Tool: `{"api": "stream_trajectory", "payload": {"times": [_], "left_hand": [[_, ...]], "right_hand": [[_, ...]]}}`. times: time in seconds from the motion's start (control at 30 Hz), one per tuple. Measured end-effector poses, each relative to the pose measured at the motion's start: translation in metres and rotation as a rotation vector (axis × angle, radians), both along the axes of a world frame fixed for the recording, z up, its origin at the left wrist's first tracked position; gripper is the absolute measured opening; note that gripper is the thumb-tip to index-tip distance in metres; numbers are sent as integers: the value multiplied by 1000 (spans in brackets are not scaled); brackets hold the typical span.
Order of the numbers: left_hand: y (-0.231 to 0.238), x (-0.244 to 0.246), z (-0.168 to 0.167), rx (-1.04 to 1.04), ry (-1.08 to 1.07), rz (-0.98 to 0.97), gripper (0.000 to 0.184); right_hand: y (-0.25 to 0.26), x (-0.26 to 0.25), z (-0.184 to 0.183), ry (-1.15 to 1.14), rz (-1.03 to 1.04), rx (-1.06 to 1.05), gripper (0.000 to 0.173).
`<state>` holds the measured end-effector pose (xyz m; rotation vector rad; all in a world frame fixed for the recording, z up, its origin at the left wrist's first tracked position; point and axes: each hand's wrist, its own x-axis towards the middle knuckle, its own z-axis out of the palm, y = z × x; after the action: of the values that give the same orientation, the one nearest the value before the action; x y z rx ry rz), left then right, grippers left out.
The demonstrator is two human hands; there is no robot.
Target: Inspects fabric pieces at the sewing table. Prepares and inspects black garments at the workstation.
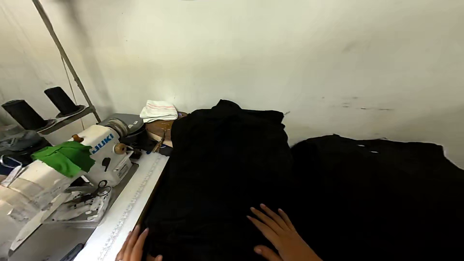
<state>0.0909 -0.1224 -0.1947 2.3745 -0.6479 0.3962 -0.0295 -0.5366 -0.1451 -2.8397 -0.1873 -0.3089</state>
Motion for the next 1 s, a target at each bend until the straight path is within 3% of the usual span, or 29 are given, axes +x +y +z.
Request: {"api": "stream_trajectory", "payload": {"times": [0.13,0.3,0.4,0.53,0.7,0.83,1.0], "left_hand": [[-44,21,1,127,106,-118,60],[-51,34,-7,159,214,-108,59],[-40,35,-8,181,188,-59,58],[-28,30,-3,182,78,10,36],[-35,24,26,-32,-152,152,25],[-47,26,43,-234,-137,110,23],[-65,33,69,-314,-188,90,23]], "right_hand": [[0,-4,8,28,109,28,80],[-13,-13,5,95,210,105,95],[-11,-13,-3,40,218,135,85],[-5,-15,-19,-77,176,157,60],[-16,-18,-7,-127,170,457,27],[-42,-6,10,-109,289,450,26],[-11,48,84,-94,437,315,35]]}}
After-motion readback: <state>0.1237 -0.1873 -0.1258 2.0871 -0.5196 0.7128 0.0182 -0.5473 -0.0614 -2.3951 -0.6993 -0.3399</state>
